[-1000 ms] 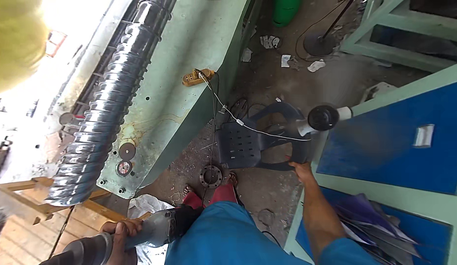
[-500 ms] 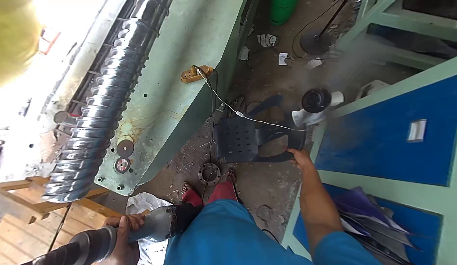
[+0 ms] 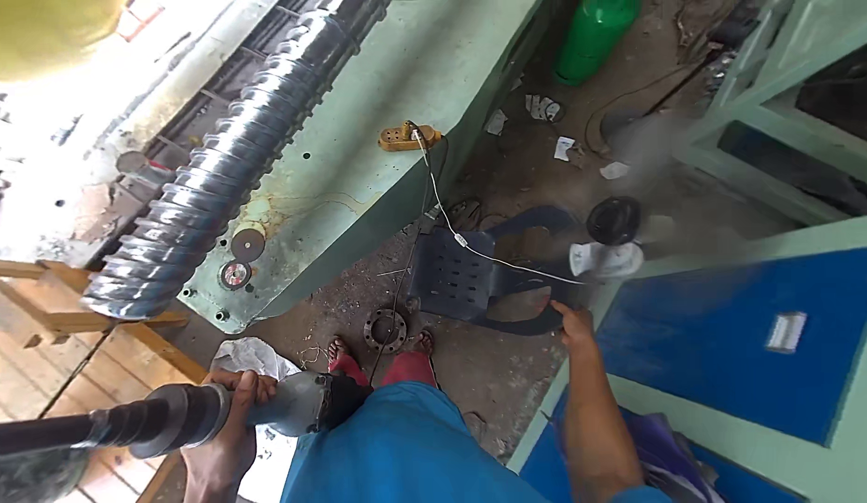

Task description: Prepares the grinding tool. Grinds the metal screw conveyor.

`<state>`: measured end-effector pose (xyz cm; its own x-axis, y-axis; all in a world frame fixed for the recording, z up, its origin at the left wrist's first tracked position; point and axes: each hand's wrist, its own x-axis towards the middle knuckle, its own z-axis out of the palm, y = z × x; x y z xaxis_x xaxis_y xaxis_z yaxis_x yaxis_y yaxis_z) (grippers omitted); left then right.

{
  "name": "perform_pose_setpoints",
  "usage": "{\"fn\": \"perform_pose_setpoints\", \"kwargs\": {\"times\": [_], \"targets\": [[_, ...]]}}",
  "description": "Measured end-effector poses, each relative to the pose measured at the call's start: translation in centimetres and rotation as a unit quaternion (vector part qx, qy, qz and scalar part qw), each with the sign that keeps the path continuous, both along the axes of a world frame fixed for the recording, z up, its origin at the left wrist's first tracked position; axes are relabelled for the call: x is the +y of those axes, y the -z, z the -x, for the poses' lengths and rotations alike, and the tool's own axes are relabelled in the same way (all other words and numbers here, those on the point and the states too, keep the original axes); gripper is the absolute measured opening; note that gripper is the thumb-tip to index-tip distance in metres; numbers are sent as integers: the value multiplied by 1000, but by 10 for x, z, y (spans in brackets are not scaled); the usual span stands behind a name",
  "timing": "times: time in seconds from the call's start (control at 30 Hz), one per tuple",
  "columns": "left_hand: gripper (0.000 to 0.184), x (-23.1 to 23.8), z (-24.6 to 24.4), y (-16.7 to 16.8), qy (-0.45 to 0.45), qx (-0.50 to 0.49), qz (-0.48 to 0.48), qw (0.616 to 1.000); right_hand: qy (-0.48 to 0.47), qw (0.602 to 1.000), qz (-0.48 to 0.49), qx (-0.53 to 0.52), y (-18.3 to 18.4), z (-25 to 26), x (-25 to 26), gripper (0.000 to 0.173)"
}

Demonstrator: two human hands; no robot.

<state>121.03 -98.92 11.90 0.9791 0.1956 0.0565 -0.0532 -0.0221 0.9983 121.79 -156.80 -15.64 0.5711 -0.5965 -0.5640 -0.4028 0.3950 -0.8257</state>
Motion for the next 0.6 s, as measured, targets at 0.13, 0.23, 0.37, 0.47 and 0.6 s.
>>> {"fn": "perform_pose_setpoints", "kwargs": {"times": [0.13, 0.23, 0.37, 0.47, 0.6], "targets": [[13, -4, 0, 1, -15, 7, -14, 1000, -12, 1000, 17, -23, -27, 22, -11, 35], [14, -3, -3, 5, -19, 15, -18, 1000, -28, 998, 29, -38, -48, 38, -23, 36], [18, -1, -4, 18, -32, 30, -32, 999, -30, 997, 41, -50, -69, 56, -32, 33], [23, -1, -6, 24, -37, 42, -45, 997, -25, 998, 45, -45, -88, 66, -28, 33], [25, -2, -10, 28, -39, 39, -54, 997, -32, 997, 50, -57, -97, 87, -28, 35]]}}
